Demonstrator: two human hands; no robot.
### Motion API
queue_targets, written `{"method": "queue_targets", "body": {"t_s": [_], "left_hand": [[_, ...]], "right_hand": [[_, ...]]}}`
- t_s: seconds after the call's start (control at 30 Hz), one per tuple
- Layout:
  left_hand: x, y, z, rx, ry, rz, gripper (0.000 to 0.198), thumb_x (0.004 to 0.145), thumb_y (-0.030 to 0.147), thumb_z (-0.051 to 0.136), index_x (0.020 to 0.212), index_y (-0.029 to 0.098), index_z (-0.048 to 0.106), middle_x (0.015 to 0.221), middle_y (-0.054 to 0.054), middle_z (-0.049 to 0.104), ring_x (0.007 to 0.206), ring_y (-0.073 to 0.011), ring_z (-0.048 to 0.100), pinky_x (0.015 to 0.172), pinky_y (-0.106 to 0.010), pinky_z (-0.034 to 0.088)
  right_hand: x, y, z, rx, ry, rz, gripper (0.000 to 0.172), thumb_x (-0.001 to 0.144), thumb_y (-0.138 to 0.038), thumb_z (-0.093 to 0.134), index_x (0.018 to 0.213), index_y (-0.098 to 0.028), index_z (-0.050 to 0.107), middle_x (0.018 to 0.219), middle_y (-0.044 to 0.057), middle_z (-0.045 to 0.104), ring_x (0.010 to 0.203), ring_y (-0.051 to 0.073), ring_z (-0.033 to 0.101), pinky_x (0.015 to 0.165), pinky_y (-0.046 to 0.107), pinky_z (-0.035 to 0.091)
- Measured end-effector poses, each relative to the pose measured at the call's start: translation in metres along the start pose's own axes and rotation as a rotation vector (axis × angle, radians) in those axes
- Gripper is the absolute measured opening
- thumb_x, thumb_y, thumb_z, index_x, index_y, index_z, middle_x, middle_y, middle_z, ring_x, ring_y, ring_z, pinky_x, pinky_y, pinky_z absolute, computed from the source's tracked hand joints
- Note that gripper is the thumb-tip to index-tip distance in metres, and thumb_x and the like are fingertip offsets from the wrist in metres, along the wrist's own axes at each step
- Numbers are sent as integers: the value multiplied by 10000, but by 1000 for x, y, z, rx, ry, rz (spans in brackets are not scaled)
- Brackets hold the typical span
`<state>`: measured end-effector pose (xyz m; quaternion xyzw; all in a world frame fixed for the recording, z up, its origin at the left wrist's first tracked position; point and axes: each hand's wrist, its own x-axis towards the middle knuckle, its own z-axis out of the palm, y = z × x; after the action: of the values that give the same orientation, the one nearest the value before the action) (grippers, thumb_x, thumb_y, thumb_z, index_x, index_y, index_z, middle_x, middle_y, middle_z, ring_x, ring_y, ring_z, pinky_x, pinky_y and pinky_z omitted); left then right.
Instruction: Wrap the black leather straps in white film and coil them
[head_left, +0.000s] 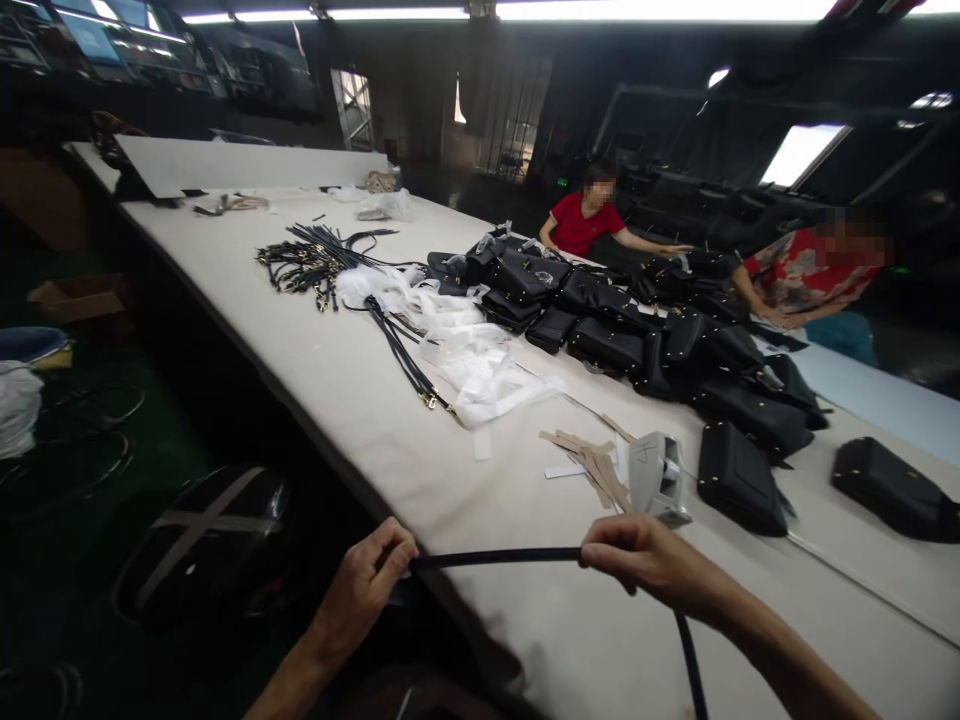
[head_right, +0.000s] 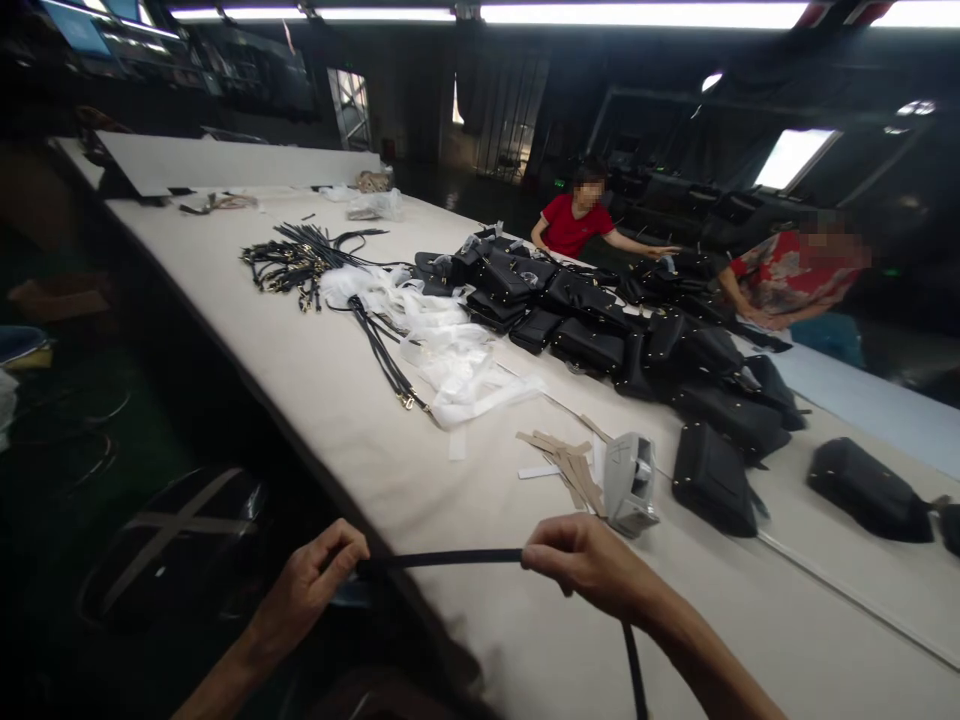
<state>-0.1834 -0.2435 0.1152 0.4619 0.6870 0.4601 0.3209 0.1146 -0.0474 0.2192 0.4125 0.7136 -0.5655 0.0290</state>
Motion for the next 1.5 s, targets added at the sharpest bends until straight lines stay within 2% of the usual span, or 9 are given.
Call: {"method": "queue_targets", "body": {"t_s": [0.2, 0.4, 0.5, 0.67, 0.93, 1.03, 1.13, 1.3, 1.5], "left_hand": [[-14, 70, 29, -193, 41, 48, 258, 930, 392, 517, 821, 192, 638, 858, -24, 636, 800, -181, 570, 752, -275, 432], [-33, 119, 34, -143, 173, 150, 294, 944, 410, 471, 730, 208, 484, 603, 62, 401, 558, -117, 399, 552, -231, 348], [-50, 110, 15, -61, 346, 149, 278, 929, 415, 490, 740, 211, 486, 605, 72, 351, 544, -111, 349, 515, -218, 309], [-77, 72, -28, -125, 602, 57, 270, 867, 434, 550, 726, 213, 484, 569, 85, 345, 494, -97, 312, 456, -197, 265], [-97, 39, -50, -249, 738, -15, 390, 752, 555, 658, 704, 201, 501, 562, 93, 365, 462, -74, 335, 425, -173, 290], [-103, 38, -46, -260, 722, -15, 409, 740, 576, 668, 679, 200, 517, 517, 91, 398, 449, -84, 363, 429, -184, 317], [-106, 59, -40, -247, 642, 31, 376, 757, 552, 674, 681, 192, 594, 600, 31, 569, 576, -137, 526, 553, -235, 447], [-99, 120, -40, -295, 500, 159, 331, 828, 512, 638, 784, 185, 666, 982, -56, 683, 870, -215, 613, 780, -305, 491], [-72, 157, -61, -376, 440, 309, 333, 769, 488, 720, 688, 182, 619, 947, -48, 671, 853, -202, 582, 768, -293, 447]], "right_hand": [[-1, -61, 42, -214, -99, -184, 291, 836, -427, 626, 728, -167, 702, 519, -58, 417, 486, 81, 323, 439, 222, 236], [-10, -96, 67, -270, -183, -397, 298, 839, -445, 628, 739, -172, 691, 552, -59, 455, 504, 73, 355, 454, 211, 255], [-16, -87, 42, -237, -251, -326, 328, 817, -488, 650, 769, -168, 699, 560, -51, 483, 509, 87, 418, 462, 211, 302], [-24, -76, -27, -375, -95, -359, 354, 790, -515, 677, 735, -166, 704, 560, -50, 478, 528, 92, 398, 495, 228, 291], [-64, -126, -82, -747, 115, -414, 268, 821, -362, 657, 663, -147, 682, 550, -42, 472, 539, 76, 389, 514, 254, 253], [-84, -156, -90, -864, 184, -449, 312, 853, -378, 622, 649, -142, 635, 544, -62, 453, 529, 55, 382, 522, 253, 246], [-102, -197, -87, -883, 263, -549, 377, 862, -435, 568, 735, -97, 676, 527, -75, 467, 521, 29, 391, 540, 260, 251], [-129, -270, -58, -722, 202, -787, 513, 859, -546, 551, 875, -61, 718, 462, -97, 413, 427, 16, 353, 494, 228, 237], [-160, -331, -39, -378, 172, -912, 355, 801, -479, 700, 764, -126, 686, 392, -131, 298, 365, 22, 172, 391, 215, 100]]}}
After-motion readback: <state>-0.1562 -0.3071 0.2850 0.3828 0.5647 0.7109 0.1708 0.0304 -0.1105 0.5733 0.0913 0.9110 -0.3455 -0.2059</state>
